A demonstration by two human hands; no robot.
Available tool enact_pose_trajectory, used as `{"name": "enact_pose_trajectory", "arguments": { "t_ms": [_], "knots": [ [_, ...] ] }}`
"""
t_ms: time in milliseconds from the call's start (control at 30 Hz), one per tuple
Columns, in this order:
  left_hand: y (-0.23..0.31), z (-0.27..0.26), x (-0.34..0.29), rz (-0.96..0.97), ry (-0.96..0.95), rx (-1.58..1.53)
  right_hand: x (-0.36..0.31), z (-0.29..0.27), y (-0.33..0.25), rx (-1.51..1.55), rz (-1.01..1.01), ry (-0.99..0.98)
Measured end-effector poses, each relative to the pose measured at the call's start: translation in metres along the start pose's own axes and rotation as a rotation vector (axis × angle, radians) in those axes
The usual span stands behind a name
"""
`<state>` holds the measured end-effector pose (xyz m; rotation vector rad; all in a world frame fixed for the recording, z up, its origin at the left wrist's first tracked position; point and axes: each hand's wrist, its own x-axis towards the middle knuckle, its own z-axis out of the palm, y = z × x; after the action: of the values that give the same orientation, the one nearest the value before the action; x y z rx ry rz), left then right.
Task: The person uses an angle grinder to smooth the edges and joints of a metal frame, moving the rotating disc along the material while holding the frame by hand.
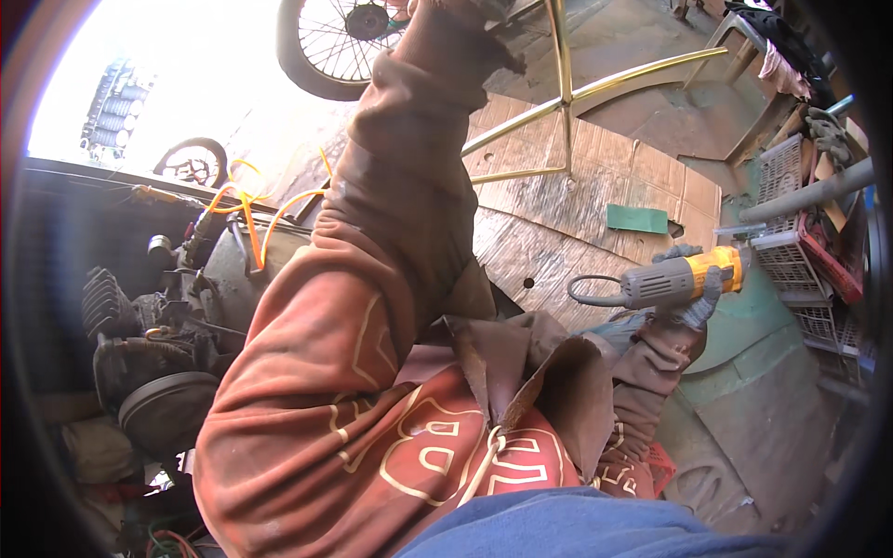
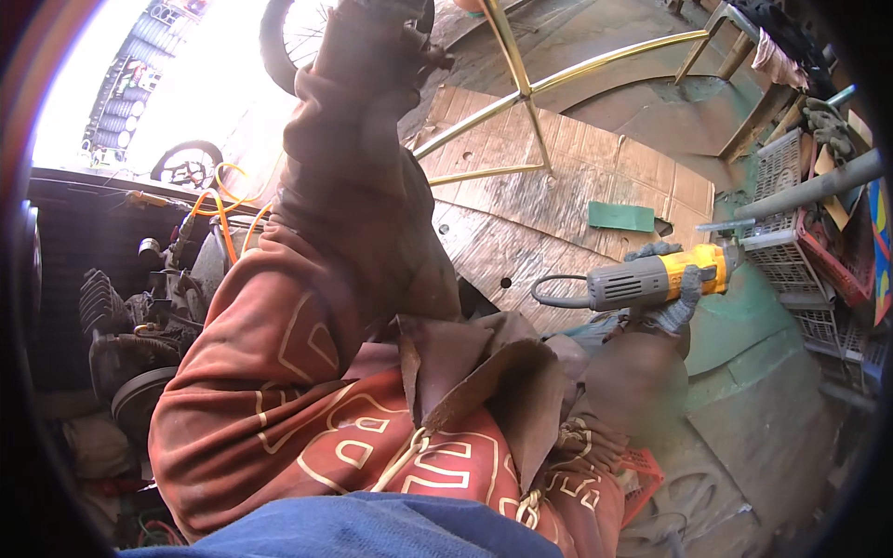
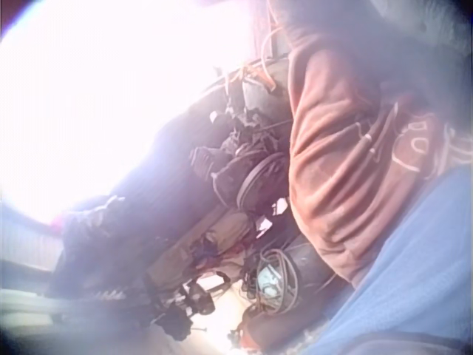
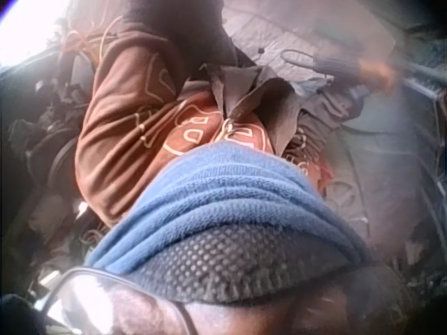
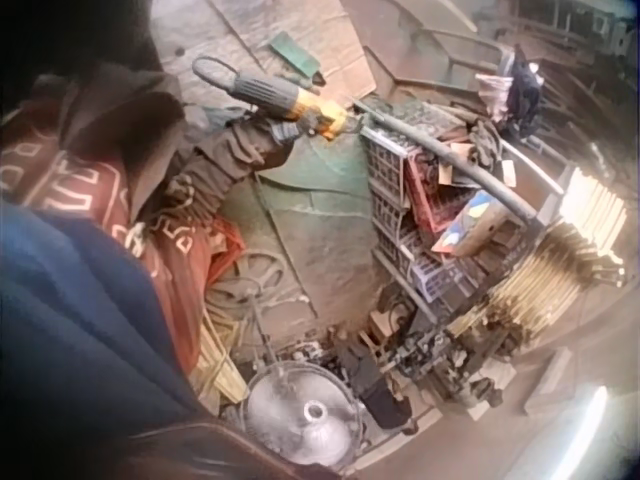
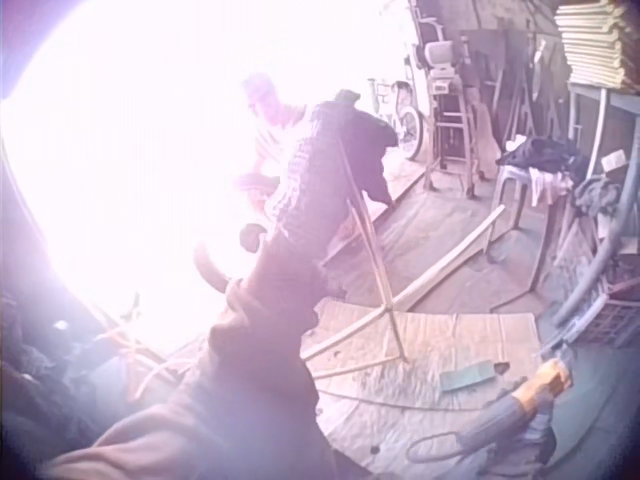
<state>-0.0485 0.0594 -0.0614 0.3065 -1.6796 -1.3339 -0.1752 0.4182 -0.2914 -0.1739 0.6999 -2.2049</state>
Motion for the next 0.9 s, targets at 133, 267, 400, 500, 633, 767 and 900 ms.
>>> {"name": "enact_pose_trajectory", "arguments": {
  "t_ms": [133, 267, 400, 500, 633, 767, 900],
  "knots": [
    [-0.003, 0.009, 0.014, 0.026, -0.044, 0.014, -0.005, 0.012, 0.000, -0.104, -0.033, -0.083],
    [-0.004, -0.027, 0.028, 0.033, -0.034, 0.087, -0.006, 0.031, 0.015, -0.120, 0.069, -0.185],
    [0.004, -0.033, 0.034, 0.054, -0.040, 0.128, -0.013, 0.049, 0.017, -0.056, 0.086, -0.161],
    [0.001, -0.020, 0.031, 0.079, -0.065, 0.118, -0.014, 0.039, 0.021, 0.001, 0.051, -0.126],
    [0.006, -0.023, 0.027, 0.104, -0.073, 0.116, -0.008, 0.029, 0.024, 0.001, 0.050, -0.090],
    [0.009, -0.028, 0.028, 0.133, -0.077, 0.131, -0.008, 0.035, 0.021, 0.064, 0.021, 0.042],
    [0.020, -0.021, 0.035, 0.167, -0.109, 0.163, -0.011, 0.036, 0.015, -0.023, -0.065, 0.080]
  ]
}}
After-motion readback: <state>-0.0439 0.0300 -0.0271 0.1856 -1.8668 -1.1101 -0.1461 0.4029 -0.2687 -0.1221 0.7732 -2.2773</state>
